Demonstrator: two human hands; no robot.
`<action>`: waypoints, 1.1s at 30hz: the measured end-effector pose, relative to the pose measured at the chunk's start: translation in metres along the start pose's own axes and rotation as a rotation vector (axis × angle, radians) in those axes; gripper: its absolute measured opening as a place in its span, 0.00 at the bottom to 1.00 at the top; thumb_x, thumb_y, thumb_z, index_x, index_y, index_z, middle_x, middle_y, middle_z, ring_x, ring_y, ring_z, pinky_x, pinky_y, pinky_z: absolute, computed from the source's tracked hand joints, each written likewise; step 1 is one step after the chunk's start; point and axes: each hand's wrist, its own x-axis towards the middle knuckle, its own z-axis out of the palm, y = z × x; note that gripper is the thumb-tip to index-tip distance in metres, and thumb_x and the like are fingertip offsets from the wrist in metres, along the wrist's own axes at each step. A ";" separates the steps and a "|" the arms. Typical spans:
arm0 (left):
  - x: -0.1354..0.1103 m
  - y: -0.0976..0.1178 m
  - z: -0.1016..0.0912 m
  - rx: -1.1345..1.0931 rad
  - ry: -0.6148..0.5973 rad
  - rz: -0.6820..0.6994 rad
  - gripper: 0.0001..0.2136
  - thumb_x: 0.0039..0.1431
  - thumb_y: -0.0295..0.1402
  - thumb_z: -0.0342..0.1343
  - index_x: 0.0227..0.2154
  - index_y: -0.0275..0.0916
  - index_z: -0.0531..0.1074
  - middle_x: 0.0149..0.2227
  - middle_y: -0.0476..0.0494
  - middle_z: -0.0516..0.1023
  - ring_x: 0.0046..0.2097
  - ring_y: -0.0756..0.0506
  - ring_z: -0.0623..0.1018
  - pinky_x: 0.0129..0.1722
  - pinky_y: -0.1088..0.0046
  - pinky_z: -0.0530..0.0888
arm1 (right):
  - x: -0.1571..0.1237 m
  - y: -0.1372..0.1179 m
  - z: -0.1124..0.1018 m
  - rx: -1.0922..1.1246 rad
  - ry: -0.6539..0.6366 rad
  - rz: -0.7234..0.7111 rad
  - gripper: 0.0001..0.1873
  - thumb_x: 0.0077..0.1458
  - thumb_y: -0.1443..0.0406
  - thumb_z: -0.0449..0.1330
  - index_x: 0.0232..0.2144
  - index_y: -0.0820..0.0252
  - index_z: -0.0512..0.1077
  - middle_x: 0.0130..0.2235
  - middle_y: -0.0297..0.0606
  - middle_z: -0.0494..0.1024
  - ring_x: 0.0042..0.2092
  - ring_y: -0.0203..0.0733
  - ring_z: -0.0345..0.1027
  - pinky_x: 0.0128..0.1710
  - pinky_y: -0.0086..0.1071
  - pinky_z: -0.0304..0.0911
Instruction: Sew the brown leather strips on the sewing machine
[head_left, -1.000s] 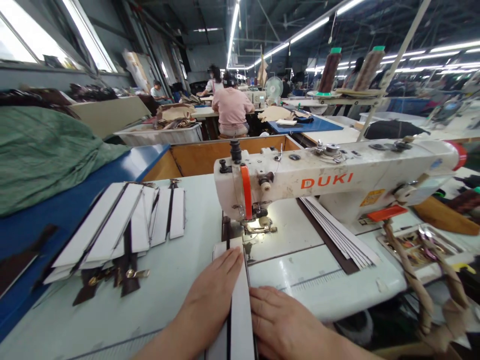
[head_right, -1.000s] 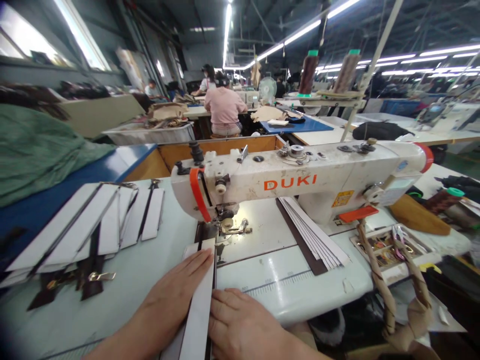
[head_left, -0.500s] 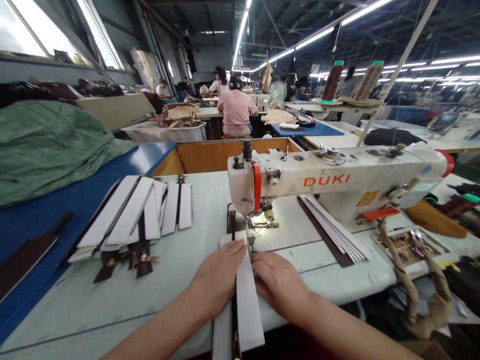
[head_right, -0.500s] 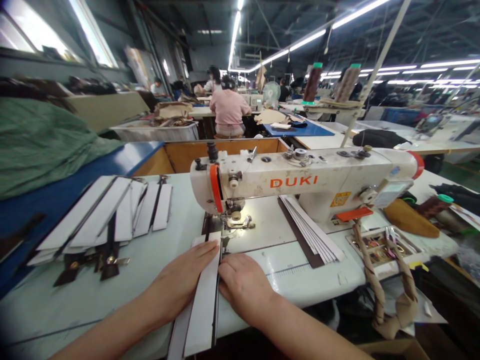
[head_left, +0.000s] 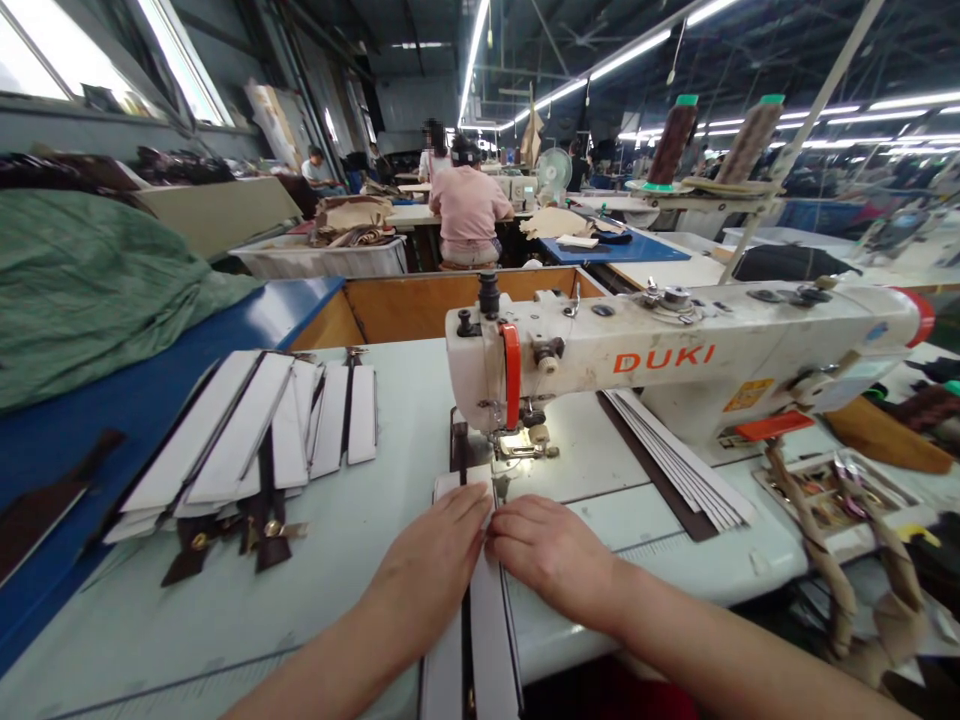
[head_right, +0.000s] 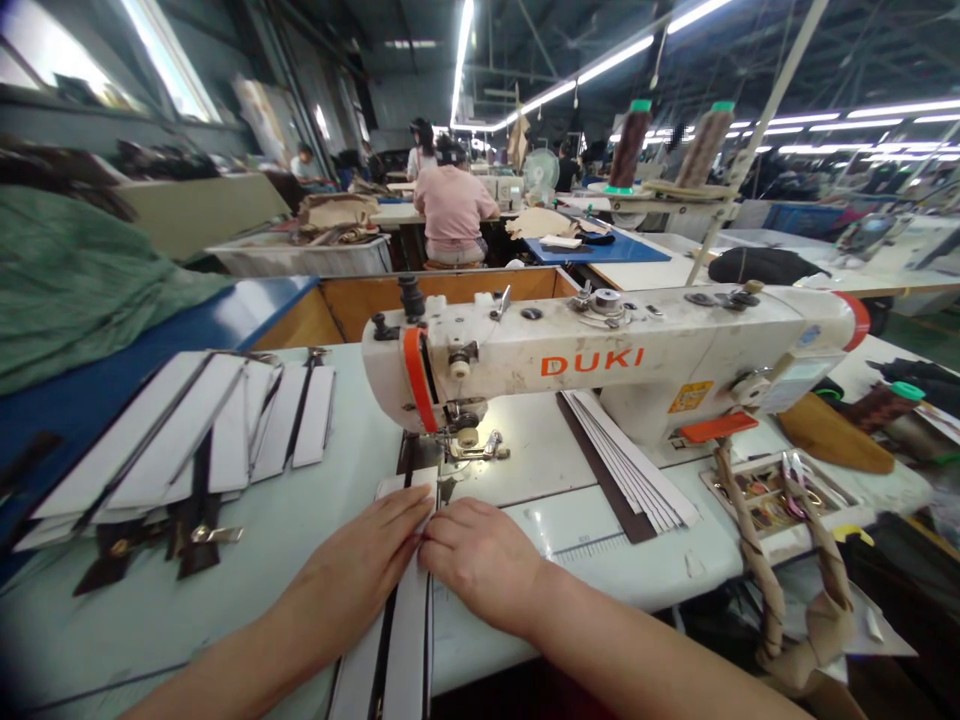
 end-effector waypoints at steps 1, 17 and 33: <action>0.000 0.000 0.001 0.015 -0.001 0.001 0.17 0.61 0.22 0.39 0.48 0.30 0.69 0.50 0.36 0.75 0.55 0.43 0.72 0.55 0.64 0.68 | 0.001 0.002 -0.001 -0.006 -0.021 -0.011 0.08 0.62 0.70 0.54 0.31 0.64 0.71 0.36 0.39 0.75 0.41 0.41 0.67 0.47 0.33 0.63; 0.019 -0.013 0.019 0.120 0.060 0.068 0.19 0.61 0.21 0.37 0.49 0.29 0.69 0.53 0.34 0.73 0.56 0.41 0.71 0.54 0.62 0.71 | 0.009 0.027 -0.001 -0.077 -0.070 -0.024 0.11 0.62 0.69 0.54 0.26 0.63 0.69 0.31 0.37 0.73 0.36 0.40 0.65 0.40 0.33 0.63; 0.030 -0.021 0.026 -0.044 0.162 -0.014 0.16 0.65 0.26 0.37 0.50 0.30 0.65 0.50 0.33 0.74 0.53 0.42 0.74 0.51 0.61 0.74 | 0.011 0.038 0.000 -0.034 -0.042 0.012 0.11 0.63 0.70 0.52 0.29 0.64 0.70 0.34 0.39 0.75 0.39 0.41 0.67 0.44 0.33 0.63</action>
